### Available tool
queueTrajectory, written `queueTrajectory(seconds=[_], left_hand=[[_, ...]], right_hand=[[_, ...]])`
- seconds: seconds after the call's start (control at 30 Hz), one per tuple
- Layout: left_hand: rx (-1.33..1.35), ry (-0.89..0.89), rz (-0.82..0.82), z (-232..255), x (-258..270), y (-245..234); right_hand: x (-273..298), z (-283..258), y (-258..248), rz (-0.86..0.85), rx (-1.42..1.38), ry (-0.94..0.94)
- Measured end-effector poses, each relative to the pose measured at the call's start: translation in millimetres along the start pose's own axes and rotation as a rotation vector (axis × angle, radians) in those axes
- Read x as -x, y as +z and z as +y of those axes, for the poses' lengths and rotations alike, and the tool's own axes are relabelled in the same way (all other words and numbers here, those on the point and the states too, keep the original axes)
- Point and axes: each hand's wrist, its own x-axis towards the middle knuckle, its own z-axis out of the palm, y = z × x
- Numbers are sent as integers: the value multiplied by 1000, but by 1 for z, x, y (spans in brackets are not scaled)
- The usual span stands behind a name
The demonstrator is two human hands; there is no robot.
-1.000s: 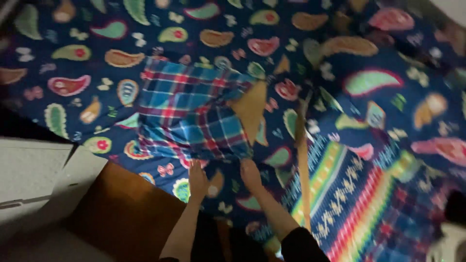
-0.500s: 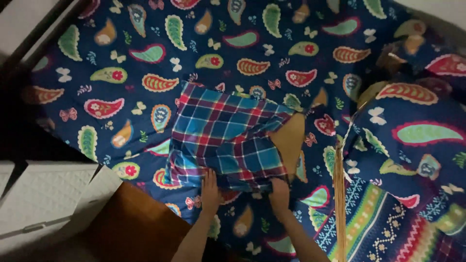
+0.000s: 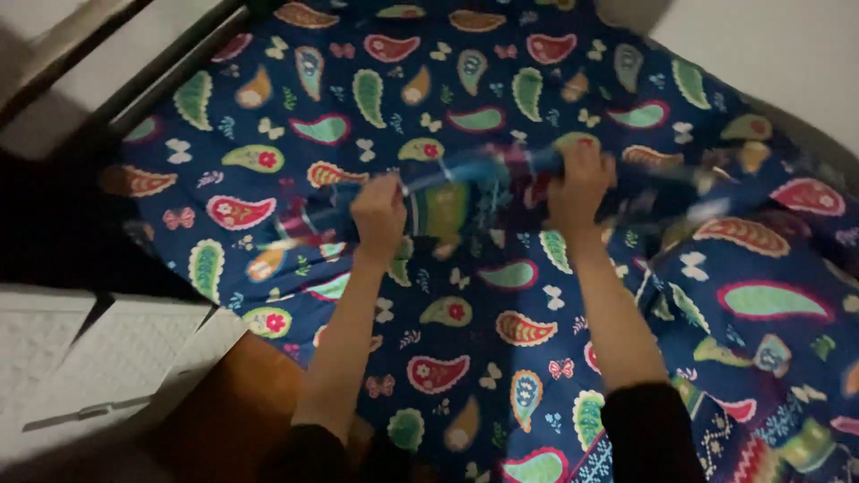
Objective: The person folds a large patterned bedsheet on a bed using a broom to assist with alignment. They fold the sheet in half, smooth it, and then fold it again into a smaller rectangle.
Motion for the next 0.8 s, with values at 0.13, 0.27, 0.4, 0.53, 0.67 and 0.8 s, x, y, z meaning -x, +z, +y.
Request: queueTrajectory(seconds=[0.13,0.27,0.4,0.53,0.67,0.8], left_hand=[[24,-109,49,-16,-94,-64],[19,-315,91,-54,-122,-78],[-142,-573,66,-163,-94,26],[49,-325,74,-140,-141,54],[86,-364,-42,-63,-140,40],[231,-293,-199,-27,3,77]], right_hand=[[-113,-46,52,61,-173,-93],[-187,-117,112,17,-505,-144],[-164,-170,237,86,-446,-58],[-87,-222,240,-72,-737,225],[16,-231,193,-121,-769,414],[149,-223,113,-191,-553,516]])
